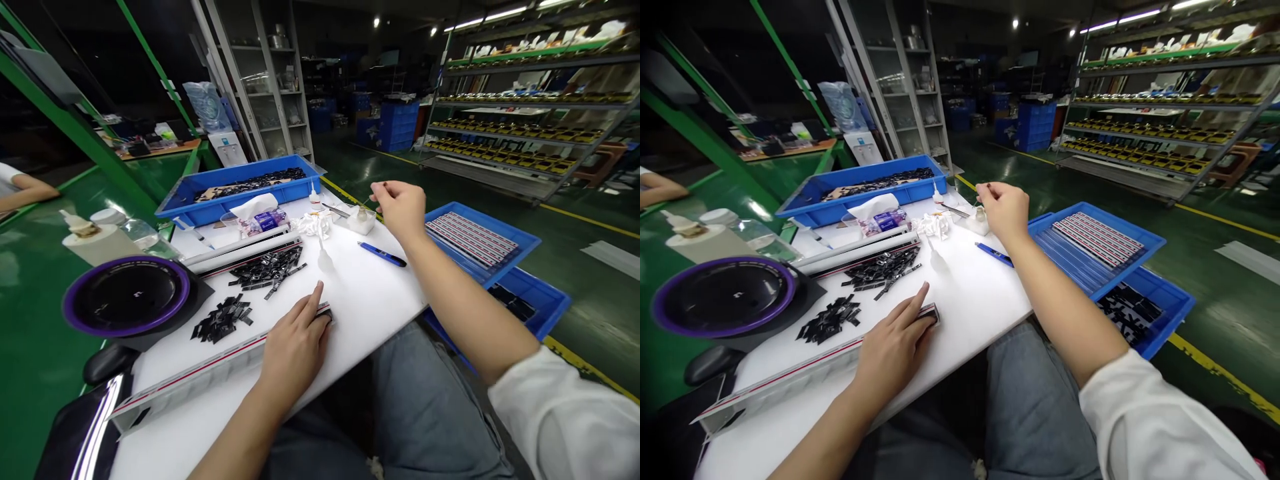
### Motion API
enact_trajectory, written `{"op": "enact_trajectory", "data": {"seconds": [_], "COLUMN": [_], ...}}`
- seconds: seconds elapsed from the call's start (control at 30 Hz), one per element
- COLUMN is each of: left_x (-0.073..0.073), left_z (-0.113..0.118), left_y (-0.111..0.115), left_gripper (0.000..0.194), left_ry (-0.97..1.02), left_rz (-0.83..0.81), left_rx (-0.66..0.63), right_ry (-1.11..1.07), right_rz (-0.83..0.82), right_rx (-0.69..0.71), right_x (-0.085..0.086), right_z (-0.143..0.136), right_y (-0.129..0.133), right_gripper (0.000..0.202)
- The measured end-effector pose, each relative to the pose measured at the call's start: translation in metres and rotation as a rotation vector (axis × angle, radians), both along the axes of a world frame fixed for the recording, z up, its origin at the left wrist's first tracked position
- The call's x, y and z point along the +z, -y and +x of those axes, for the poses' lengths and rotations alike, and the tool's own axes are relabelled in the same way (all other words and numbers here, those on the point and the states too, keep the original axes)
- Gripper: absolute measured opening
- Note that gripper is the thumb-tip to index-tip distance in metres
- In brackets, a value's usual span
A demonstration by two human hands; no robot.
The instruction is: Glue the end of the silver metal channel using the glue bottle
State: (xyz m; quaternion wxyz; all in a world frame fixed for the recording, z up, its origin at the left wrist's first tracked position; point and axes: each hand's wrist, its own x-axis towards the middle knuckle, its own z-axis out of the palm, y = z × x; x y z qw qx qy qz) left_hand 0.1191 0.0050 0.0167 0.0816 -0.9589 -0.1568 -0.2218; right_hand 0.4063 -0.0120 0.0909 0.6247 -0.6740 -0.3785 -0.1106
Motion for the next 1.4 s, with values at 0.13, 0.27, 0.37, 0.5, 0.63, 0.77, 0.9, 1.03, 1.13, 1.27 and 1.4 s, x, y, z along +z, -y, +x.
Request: {"op": "enact_trajectory", "data": {"seconds": [0.13,0.27,0.37,0.5,0.63,0.77,0.9,1.03,1.13,1.27,1.4], "left_x": [0.000,-0.002,-0.003,-0.003,-0.003,-0.003,-0.003,-0.002,-0.002,-0.003,-0.004], "left_z": [-0.001,-0.001,-0.001,-0.002,-0.002,-0.002,-0.001,0.000,0.000,0.000,0.000], "left_y": [-0.001,-0.002,-0.003,-0.003,-0.002,-0.002,-0.001,0.000,-0.001,-0.002,-0.003], "left_gripper": [0.021,0.020,0.022,0.023,0.022,0.023,0.021,0.021,0.021,0.021,0.022], "left_ry": [-0.005,-0.014,-0.028,-0.036,-0.024,-0.014,-0.006,0.003,0.012,0.025,0.031], "left_rz": [-0.003,-0.022,-0.031,-0.038,-0.047,-0.061,-0.061,-0.048,-0.043,-0.043,-0.041], "left_rx": [-0.003,-0.003,-0.003,0.002,-0.001,0.004,0.003,-0.004,-0.013,-0.028,-0.036], "right_ry": [0.007,0.050,0.044,0.019,0.051,-0.031,-0.100,-0.080,-0.062,0.024,0.077], "right_rz": [-0.159,-0.275,-0.363,-0.450,-0.247,0.215,0.172,0.131,0.091,0.076,0.045], "right_rx": [-0.081,-0.148,-0.131,-0.094,-0.215,-0.171,0.059,0.187,0.246,0.261,0.271], "right_x": [-0.005,-0.014,-0.024,-0.028,-0.010,-0.007,-0.036,-0.059,-0.064,-0.066,-0.073], "right_z": [0.042,0.050,0.053,0.055,0.036,-0.030,-0.116,-0.156,-0.158,-0.156,-0.158], "right_y": [-0.039,-0.050,-0.060,-0.068,-0.044,0.020,0.084,0.101,0.096,0.090,0.084], "right_gripper": [0.031,0.034,0.029,0.020,0.033,0.039,0.023,0.011,0.011,0.012,0.013]}}
